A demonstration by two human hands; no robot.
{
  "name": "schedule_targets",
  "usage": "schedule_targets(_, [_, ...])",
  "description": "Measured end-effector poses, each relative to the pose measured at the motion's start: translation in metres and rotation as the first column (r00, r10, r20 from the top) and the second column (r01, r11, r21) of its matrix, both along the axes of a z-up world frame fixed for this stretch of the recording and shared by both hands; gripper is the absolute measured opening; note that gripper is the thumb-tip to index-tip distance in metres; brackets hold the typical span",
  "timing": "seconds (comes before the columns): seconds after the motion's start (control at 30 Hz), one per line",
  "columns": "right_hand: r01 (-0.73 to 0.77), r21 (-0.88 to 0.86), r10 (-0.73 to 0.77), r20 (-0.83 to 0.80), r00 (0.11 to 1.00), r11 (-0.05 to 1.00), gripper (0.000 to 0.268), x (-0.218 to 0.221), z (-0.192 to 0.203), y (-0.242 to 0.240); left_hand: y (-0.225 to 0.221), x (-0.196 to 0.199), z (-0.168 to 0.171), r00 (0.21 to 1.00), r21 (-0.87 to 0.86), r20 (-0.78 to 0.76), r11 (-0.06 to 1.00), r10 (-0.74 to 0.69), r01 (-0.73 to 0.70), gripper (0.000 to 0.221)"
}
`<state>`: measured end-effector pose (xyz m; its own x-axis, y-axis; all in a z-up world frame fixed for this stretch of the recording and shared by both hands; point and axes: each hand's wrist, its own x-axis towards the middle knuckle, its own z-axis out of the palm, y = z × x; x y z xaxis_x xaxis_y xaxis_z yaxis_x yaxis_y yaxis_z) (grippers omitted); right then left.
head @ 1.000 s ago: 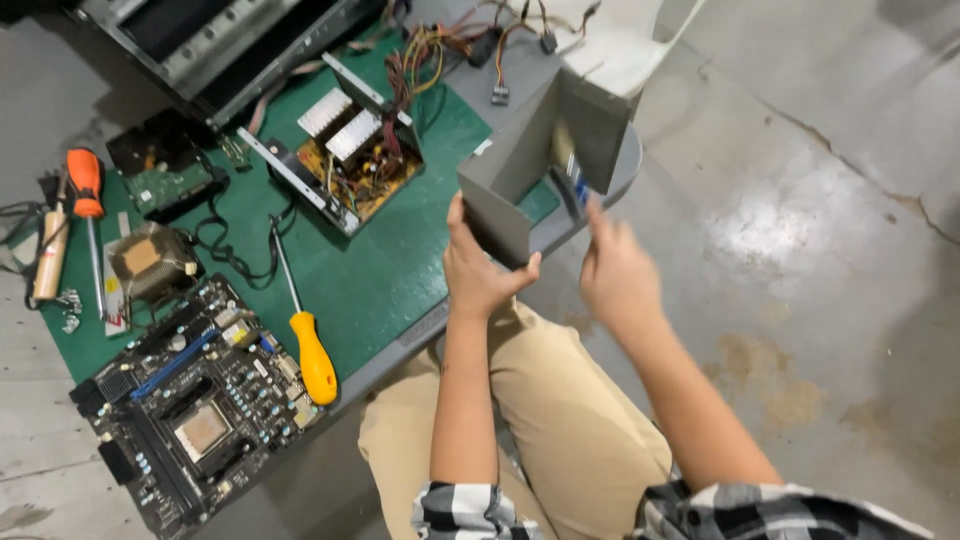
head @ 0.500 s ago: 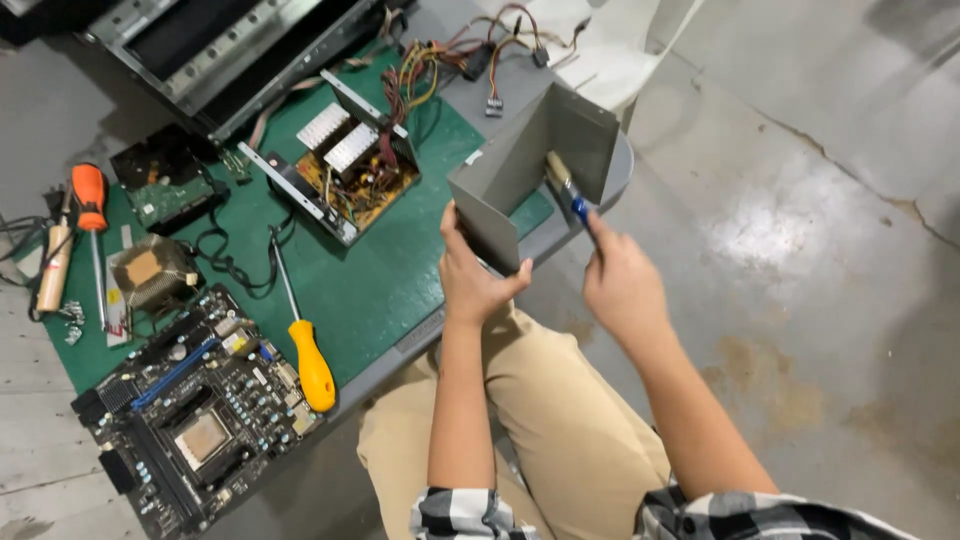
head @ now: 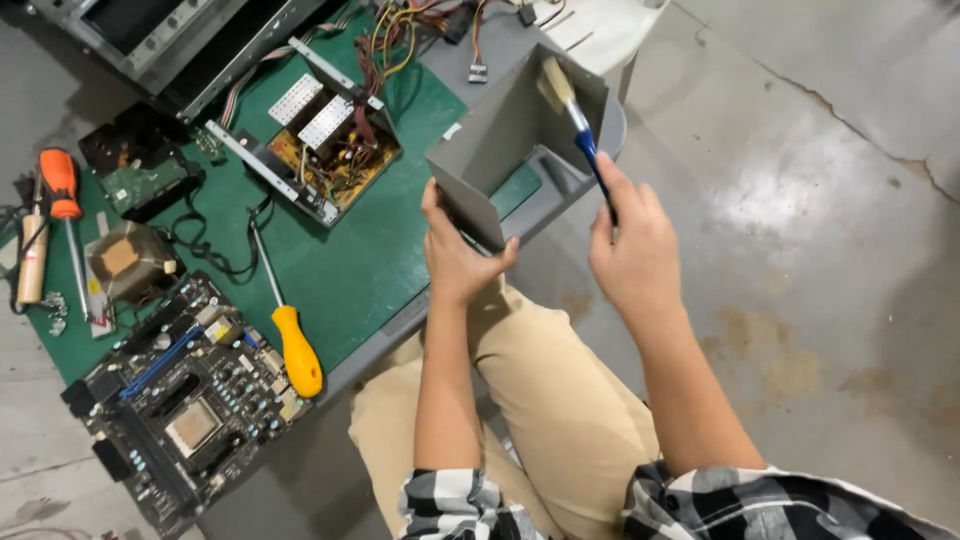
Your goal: The person is using a paintbrush to thoroughly clean dust from a metal computer component on a repair bench.
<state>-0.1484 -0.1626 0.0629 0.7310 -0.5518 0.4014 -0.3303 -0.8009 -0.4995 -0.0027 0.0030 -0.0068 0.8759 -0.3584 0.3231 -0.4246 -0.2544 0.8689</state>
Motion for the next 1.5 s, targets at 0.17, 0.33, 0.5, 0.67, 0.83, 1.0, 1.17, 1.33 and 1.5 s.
schedule_targets(0.17, [-0.073, 0.139, 0.080, -0.047, 0.996, 0.988, 0.056, -0.002, -0.043, -0.012, -0.002, 0.003, -0.003, 0.997, -0.106, -0.075, 0.994, 0.013, -0.021, 0.126])
schedule_targets(0.33, [-0.171, 0.210, 0.136, 0.173, 0.976, 0.962, 0.052, -0.046, -0.045, -0.034, -0.003, 0.009, -0.022, 0.996, -0.261, -0.068, 0.962, 0.059, -0.075, 0.118])
schedule_targets(0.5, [-0.166, 0.322, 0.056, 0.327, 0.943, 0.932, 0.039, -0.073, -0.075, -0.070, -0.001, 0.018, -0.031, 0.996, -0.494, -0.018, 0.865, 0.090, -0.087, 0.111])
schedule_targets(0.67, [-0.043, 0.453, -0.020, 0.134, 0.991, 0.891, 0.041, -0.055, -0.041, -0.027, -0.001, 0.016, -0.021, 0.990, -0.601, -0.010, 0.790, 0.144, -0.121, 0.096])
schedule_targets(0.83, [-0.197, 0.619, 0.344, -0.126, 0.930, 0.760, 0.038, -0.016, 0.005, 0.019, 0.011, 0.022, -0.073, 0.905, -0.461, 0.187, 0.848, 0.381, -0.262, 0.114])
schedule_targets(1.0, [0.335, -0.089, -0.346, -0.302, 0.888, 0.938, 0.030, -0.018, -0.049, -0.051, 0.008, 0.010, -0.054, 0.842, -0.424, 0.234, 0.831, 0.486, -0.361, 0.113])
schedule_targets(1.17, [0.151, -0.003, -0.146, -0.280, 0.949, 0.989, 0.043, -0.030, 0.006, -0.018, 0.006, 0.018, -0.051, 0.853, -0.468, 0.227, 0.821, 0.469, -0.326, 0.119])
schedule_targets(1.33, [-0.149, 0.420, 0.283, -0.279, 0.918, 0.895, 0.040, 0.011, -0.003, -0.025, 0.008, 0.009, -0.030, 0.887, -0.524, 0.165, 0.800, 0.431, -0.291, 0.115])
schedule_targets(1.5, [0.248, -0.447, -0.347, -0.155, 0.925, 0.859, 0.046, 0.023, -0.066, -0.069, 0.004, 0.010, -0.035, 0.912, -0.570, 0.085, 0.770, 0.402, -0.286, 0.120])
